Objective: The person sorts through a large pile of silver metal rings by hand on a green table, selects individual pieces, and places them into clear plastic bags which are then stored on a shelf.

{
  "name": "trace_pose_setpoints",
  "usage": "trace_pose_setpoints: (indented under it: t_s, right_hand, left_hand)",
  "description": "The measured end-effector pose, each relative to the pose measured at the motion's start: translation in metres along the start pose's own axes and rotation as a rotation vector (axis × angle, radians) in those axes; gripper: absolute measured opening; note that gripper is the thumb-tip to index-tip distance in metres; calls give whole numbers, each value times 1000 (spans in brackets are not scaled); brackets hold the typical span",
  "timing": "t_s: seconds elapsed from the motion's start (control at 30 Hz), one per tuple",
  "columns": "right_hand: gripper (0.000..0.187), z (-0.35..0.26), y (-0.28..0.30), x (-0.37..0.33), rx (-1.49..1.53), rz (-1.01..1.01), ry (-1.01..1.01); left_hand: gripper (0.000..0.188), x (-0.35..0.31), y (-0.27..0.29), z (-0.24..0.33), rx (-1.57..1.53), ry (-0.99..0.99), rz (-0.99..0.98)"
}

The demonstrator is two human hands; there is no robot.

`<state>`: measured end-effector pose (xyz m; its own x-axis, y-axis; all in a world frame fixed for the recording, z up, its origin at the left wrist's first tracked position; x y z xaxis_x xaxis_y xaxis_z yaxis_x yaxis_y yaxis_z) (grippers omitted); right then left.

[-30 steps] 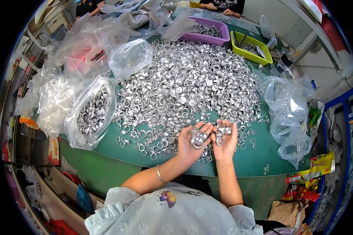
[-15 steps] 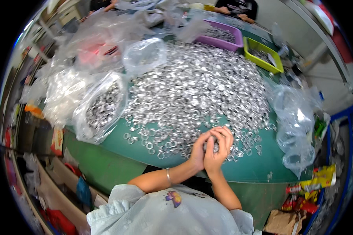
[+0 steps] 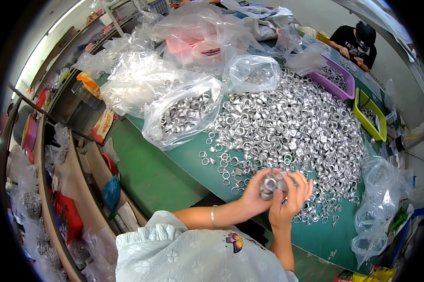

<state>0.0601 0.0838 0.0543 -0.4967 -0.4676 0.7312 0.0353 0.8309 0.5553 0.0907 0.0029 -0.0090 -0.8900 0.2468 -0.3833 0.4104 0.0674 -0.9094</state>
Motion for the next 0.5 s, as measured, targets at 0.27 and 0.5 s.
trace_pose_setpoints:
  t_s: [0.27,0.5]
  right_hand:
    - [10,22,8,-30,272,-19,-263]
    - [7,14,-4,-28,361,-83,-245]
  left_hand:
    - [16,-70,-15,177,46,-808,-26]
    - [25,-104,-34,315,1536,-2084,1512]
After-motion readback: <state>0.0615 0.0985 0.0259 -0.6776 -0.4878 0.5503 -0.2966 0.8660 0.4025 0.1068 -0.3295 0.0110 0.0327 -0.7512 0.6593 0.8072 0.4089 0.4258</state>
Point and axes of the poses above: each hand's wrist, its own x-axis towards the middle knuckle, its own y-axis out of the back of the hand, z = x × y, the point moved 2 cm from there along x, towards the middle knuckle, and after that the axes turned 12 degrees about y, right-handed, at the moved point
